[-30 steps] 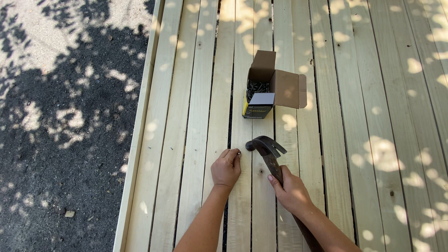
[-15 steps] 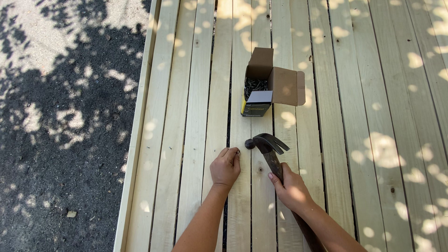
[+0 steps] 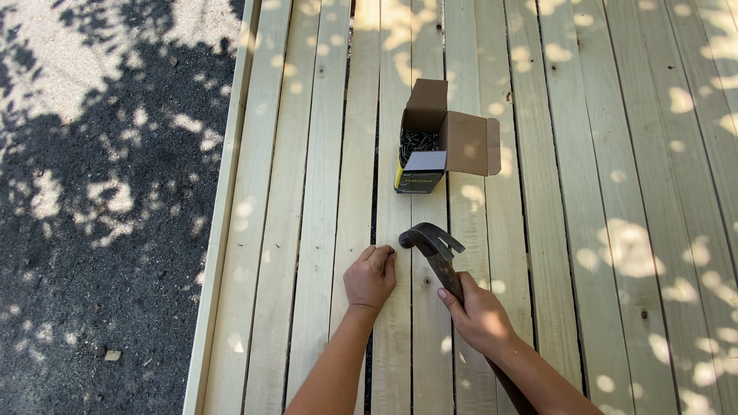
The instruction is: The person takes nails from a cardboard box and hammers them into a slatted wooden frame outdoors, working across the planks one nail at a time while holding the hammer in one hand and positioning nails with the other.
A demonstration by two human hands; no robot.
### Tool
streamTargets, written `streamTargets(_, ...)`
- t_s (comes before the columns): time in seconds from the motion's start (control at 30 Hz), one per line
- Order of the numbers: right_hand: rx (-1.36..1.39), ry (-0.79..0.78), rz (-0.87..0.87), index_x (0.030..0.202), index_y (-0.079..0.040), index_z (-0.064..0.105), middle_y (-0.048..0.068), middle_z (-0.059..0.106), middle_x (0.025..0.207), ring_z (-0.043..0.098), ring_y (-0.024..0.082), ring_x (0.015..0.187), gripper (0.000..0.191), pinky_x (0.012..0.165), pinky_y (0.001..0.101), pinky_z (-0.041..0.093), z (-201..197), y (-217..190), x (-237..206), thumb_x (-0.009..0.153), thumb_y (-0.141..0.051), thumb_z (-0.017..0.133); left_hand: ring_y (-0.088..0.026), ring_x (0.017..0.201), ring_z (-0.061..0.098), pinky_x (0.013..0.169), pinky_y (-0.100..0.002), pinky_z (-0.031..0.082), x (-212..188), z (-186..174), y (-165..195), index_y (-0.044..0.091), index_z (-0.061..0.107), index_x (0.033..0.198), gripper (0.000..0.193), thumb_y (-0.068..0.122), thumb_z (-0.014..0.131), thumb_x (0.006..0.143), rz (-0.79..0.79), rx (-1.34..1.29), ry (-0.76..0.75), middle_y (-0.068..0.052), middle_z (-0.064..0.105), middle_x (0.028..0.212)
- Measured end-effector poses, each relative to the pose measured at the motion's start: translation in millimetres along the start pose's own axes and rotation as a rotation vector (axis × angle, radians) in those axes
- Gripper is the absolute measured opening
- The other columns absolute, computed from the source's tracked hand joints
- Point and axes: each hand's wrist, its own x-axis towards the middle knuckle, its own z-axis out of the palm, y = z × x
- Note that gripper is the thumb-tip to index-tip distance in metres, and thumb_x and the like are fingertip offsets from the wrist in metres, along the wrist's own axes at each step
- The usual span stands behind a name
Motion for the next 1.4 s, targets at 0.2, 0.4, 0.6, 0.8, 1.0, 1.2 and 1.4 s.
streamTargets(0.2,-0.060,-0.020,0.030,0.109,-0.006,0.054,0.014,0.066,0.065,0.067,0.030,0.057,0.036,0.059,0.0450,0.053,-7.0,-12.4,-14.3,0.098,-0.040,0.056,-0.023,0.062,0.068,0.053,-0.034,0.053,0.0,0.3,-1.2,0.013,0.074,0.092,0.006,0.016,0.071,0.088,-0.001,0.009,0.002,-0.001,0.070,0.081)
streamTargets(0.4,-0.107,-0.024,-0.061,0.111,-0.007,0.054,0.012,0.066,0.064,0.068,0.030,0.056,0.035,0.056,0.0450,0.053,0.1,-7.0,-16.5,0.096,-0.038,0.058,-0.023,0.059,0.066,0.051,-0.034,0.052,1.2,0.7,-0.6,0.014,0.074,0.090,0.005,0.018,0.072,0.089,-0.027,0.016,-0.014,0.000,0.069,0.078)
streamTargets(0.6,-0.104,0.090,-0.167,0.110,-0.005,0.053,0.014,0.066,0.065,0.067,0.033,0.056,0.035,0.053,0.0459,0.052,5.7,4.4,-19.3,0.096,-0.037,0.058,-0.023,0.059,0.066,0.051,-0.035,0.052,1.0,1.7,-1.4,0.015,0.074,0.089,0.004,0.018,0.072,0.089,-0.033,0.018,-0.018,0.000,0.069,0.078)
streamTargets(0.8,-0.153,0.017,-0.078,0.109,-0.006,0.054,0.015,0.066,0.062,0.067,0.033,0.056,0.033,0.055,0.0465,0.051,2.5,1.6,-16.2,0.096,-0.036,0.060,-0.024,0.061,0.067,0.053,-0.035,0.053,1.8,1.4,-1.2,0.013,0.074,0.089,0.004,0.017,0.072,0.088,-0.030,-0.007,-0.011,-0.001,0.070,0.080)
streamTargets(1.0,-0.057,0.126,-0.148,0.115,-0.003,0.054,0.013,0.064,0.058,0.065,0.029,0.048,0.038,0.048,0.0437,0.051,-6.5,-6.5,-24.9,0.094,-0.034,0.060,-0.023,0.062,0.066,0.056,-0.034,0.053,-1.7,5.2,-9.1,0.009,0.070,0.094,0.003,0.008,0.068,0.091,-0.083,-0.061,0.008,-0.004,0.068,0.082)
streamTargets(1.2,-0.154,-0.093,-0.009,0.110,-0.007,0.054,0.010,0.064,0.058,0.063,0.027,0.048,0.031,0.050,0.0432,0.049,0.8,-15.8,-16.6,0.098,-0.035,0.058,-0.024,0.067,0.065,0.058,-0.035,0.054,-4.4,10.4,-15.1,0.006,0.064,0.094,0.009,-0.001,0.064,0.089,-0.102,-0.071,0.076,-0.007,0.066,0.084)
streamTargets(1.4,0.002,0.092,-0.129,0.105,-0.005,0.055,0.011,0.063,0.056,0.063,0.029,0.046,0.031,0.049,0.0439,0.050,-11.1,-9.9,-23.4,0.096,-0.035,0.056,-0.025,0.066,0.065,0.057,-0.036,0.054,-4.7,18.2,-22.4,0.006,0.059,0.093,0.011,-0.002,0.063,0.087,-0.156,-0.098,0.073,-0.007,0.065,0.083)
